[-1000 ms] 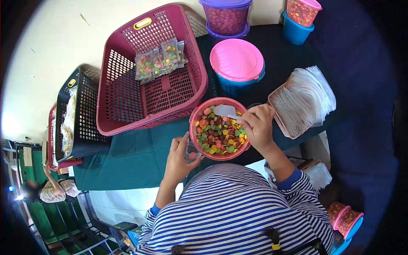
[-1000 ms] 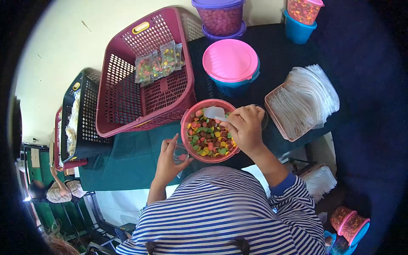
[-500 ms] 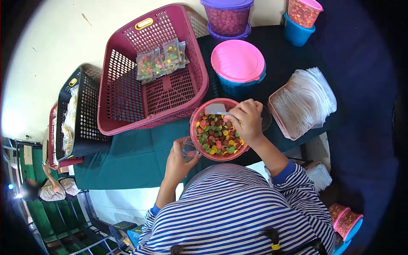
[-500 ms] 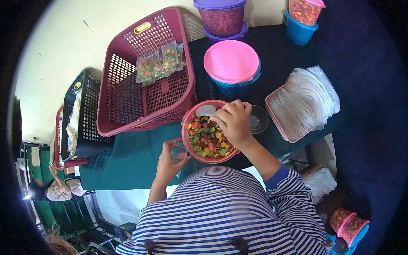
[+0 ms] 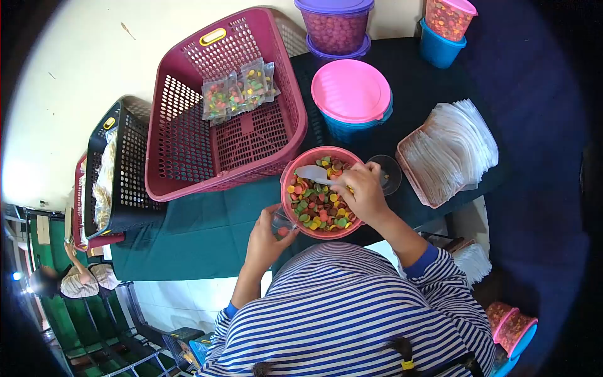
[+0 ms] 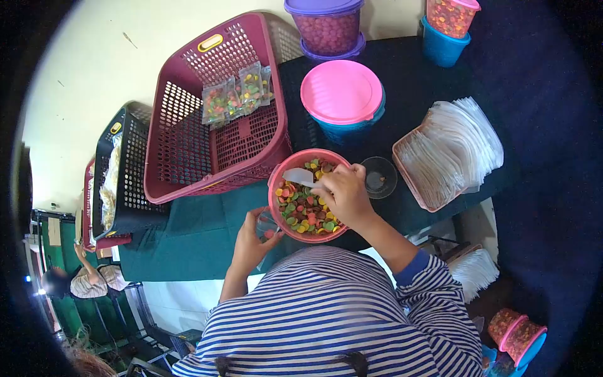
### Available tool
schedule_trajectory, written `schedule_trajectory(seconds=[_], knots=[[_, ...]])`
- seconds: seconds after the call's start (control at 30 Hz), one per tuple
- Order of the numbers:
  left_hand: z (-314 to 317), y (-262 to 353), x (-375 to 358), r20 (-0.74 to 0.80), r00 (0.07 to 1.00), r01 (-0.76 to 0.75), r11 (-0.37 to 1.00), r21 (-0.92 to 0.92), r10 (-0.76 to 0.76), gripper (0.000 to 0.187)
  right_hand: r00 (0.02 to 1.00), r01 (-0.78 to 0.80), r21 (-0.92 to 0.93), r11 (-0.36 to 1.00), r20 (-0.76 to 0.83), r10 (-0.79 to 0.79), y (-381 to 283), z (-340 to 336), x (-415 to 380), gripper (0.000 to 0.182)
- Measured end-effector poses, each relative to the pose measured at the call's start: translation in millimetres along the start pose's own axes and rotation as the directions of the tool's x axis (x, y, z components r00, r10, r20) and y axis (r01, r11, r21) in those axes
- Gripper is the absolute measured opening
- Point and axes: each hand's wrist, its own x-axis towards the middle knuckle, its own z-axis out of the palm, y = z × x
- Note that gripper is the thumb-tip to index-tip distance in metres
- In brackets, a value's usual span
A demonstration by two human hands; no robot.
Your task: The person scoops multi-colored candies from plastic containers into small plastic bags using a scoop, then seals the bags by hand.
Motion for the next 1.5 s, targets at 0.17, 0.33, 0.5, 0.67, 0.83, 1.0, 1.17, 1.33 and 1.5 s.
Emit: schedule_trajectory(seconds=[0.17,0.33,0.5,0.67,0.83,1.0,1.17,1.33,1.5], knots=[[2.7,-0.2,1.2,-0.022,1.000,-0.003,1.000,0.015,0.003,0.066,0.996,0.072,0.035,0.997,0.047,-0.074,0.8,-9.8,-24.3,0.019],[2.6,-0.2,2.1,-0.032,0.999,-0.035,0.999,0.039,0.037,0.066,0.981,0.033,0.070,0.997,0.190,-0.046,-2.8,-19.2,-48.5,0.020],[2.8,-1.5,1.4,-0.020,1.000,-0.011,0.999,0.035,0.011,0.065,0.910,-0.278,0.085,0.957,0.343,0.233,-9.5,-40.7,-55.7,0.016],[0.9,4.0,-0.1,-0.003,1.000,0.001,1.000,0.005,-0.001,0.066,0.925,-0.287,0.075,0.955,0.279,0.256,-26.0,-37.4,-52.6,0.017],[-1.5,11.4,-4.3,-0.006,1.000,-0.001,1.000,-0.016,0.001,0.067,0.909,-0.288,0.029,0.957,0.322,0.264,-38.9,-21.0,-43.4,0.017],[-3.4,9.0,-6.2,0.011,0.999,0.042,0.998,-0.040,-0.042,0.067,0.893,-0.406,0.145,0.902,0.272,0.359,-28.1,-19.2,-42.5,0.014],[-3.1,3.3,-6.9,-0.024,0.999,0.026,0.999,-0.040,-0.027,0.069,0.825,-0.564,0.310,0.765,0.244,0.510,-5.0,-21.4,-44.2,0.011],[-1.5,5.7,-5.8,-0.045,0.999,-0.022,0.999,-0.042,0.020,0.069,0.811,-0.555,0.530,0.641,0.175,0.558,19.2,-17.7,-47.4,0.010],[-0.3,6.6,-5.1,-0.072,0.993,-0.097,0.995,0.025,0.098,0.069,0.717,-0.604,0.721,0.339,0.306,0.626,17.0,-31.2,-39.2,0.006]])
